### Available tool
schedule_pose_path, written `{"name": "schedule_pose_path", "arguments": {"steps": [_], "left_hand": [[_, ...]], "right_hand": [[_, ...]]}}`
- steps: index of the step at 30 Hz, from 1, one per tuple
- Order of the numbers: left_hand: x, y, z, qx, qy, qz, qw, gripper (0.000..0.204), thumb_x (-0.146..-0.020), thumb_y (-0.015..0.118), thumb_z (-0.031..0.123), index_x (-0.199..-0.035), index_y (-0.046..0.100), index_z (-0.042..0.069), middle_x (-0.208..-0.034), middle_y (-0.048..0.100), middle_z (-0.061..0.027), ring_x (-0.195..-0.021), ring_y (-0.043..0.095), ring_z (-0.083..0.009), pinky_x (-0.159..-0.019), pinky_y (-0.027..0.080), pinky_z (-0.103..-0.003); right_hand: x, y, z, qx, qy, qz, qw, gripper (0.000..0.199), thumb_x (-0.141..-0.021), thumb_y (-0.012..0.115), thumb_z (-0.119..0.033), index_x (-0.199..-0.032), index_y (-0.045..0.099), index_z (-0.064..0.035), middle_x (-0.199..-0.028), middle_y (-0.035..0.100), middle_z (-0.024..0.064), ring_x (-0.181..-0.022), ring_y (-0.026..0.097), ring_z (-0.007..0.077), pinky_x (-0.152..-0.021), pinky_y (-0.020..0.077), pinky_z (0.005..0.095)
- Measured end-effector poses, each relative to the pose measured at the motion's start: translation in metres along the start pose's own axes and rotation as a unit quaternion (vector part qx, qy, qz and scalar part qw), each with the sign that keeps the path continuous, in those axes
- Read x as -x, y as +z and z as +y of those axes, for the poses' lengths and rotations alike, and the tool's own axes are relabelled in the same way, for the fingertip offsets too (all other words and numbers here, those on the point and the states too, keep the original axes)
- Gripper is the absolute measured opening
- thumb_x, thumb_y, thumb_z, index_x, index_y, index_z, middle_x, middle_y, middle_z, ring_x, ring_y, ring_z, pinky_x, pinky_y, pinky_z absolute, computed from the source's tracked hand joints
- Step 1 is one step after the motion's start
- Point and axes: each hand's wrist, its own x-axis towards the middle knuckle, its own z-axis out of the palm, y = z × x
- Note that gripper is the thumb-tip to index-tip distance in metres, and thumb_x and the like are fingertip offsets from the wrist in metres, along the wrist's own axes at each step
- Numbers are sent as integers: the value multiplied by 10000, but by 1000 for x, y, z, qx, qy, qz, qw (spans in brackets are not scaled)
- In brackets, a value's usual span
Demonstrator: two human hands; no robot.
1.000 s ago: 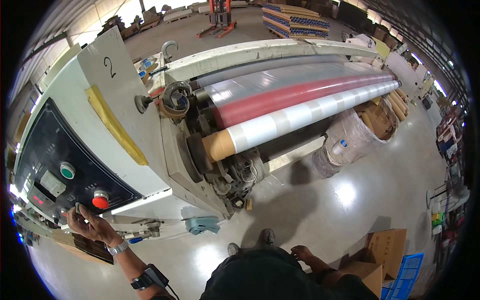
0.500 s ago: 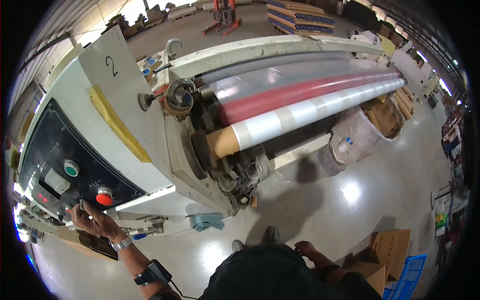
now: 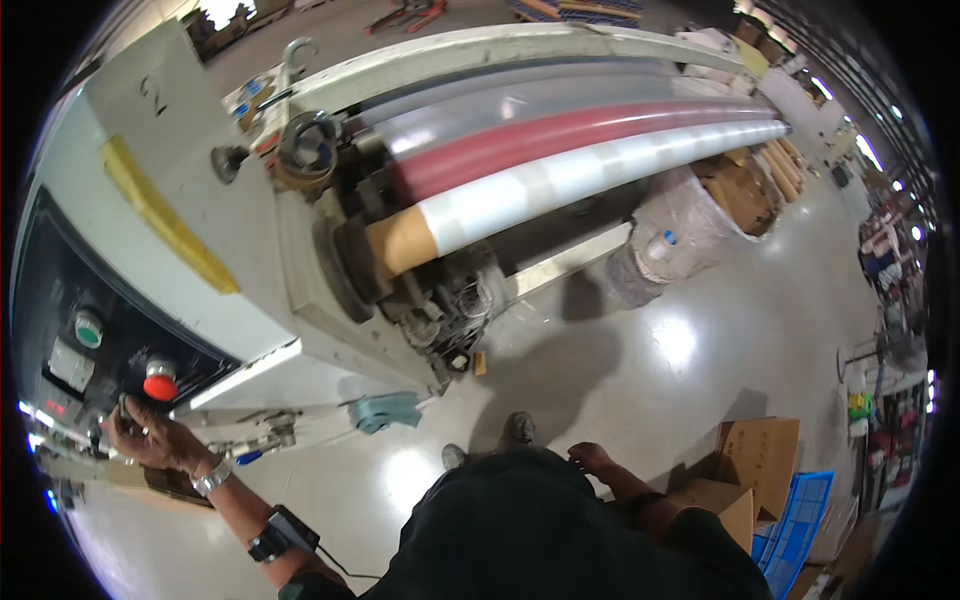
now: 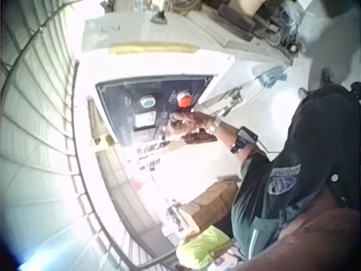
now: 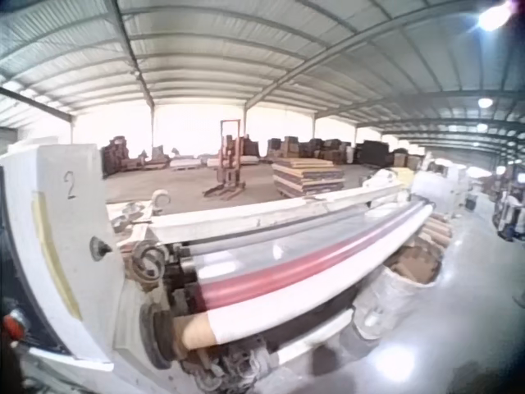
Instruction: Operating an industrial slitting and rewinding machine to process plastic film rolls, including changing out finished rolls and starting new ones.
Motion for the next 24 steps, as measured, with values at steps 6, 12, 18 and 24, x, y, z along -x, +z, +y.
{"name": "schedule_pose_path", "arguments": {"steps": [6, 12, 18, 24], "left_hand": [[-2, -6, -25, -2, 3, 8, 1000, 245, -857, 678, 186, -988, 613, -11, -977, 585, -122, -894, 570, -224, -811, 484, -342], [1, -3, -34, 42, -37, -4, 998, 247, -863, 669, 178, -1013, 594, -4, -1003, 573, -133, -960, 569, -257, -927, 451, -371], [0, -2, -12, 44, -9, 16, 999, 234, -858, 669, 119, -1039, 577, 2, -1005, 571, -92, -863, 558, -199, -780, 485, -323], [0, -4, -1, 32, -32, 6, 999, 235, -865, 665, 132, -1055, 570, 30, -988, 539, -51, -782, 499, -122, -668, 441, -263]], "right_hand": [[-5, -3, 8, 54, -55, -9, 997, 350, -867, 582, -324, -1038, 613, -19, -891, 622, 85, -769, 616, 192, -648, 535, 334], [-26, -14, 39, 218, -194, -8, 957, 221, -857, 559, -166, -1023, 603, -27, -869, 595, 120, -808, 634, 238, -664, 551, 343], [-6, -4, 2, 40, 3, 29, 999, 244, -841, 568, -233, -925, 627, -11, -829, 620, 107, -740, 636, 210, -635, 525, 340], [-3, -8, 6, 44, 11, 12, 999, 335, -880, 559, -260, -1080, 605, 6, -914, 638, 104, -790, 618, 213, -674, 526, 347]]}}
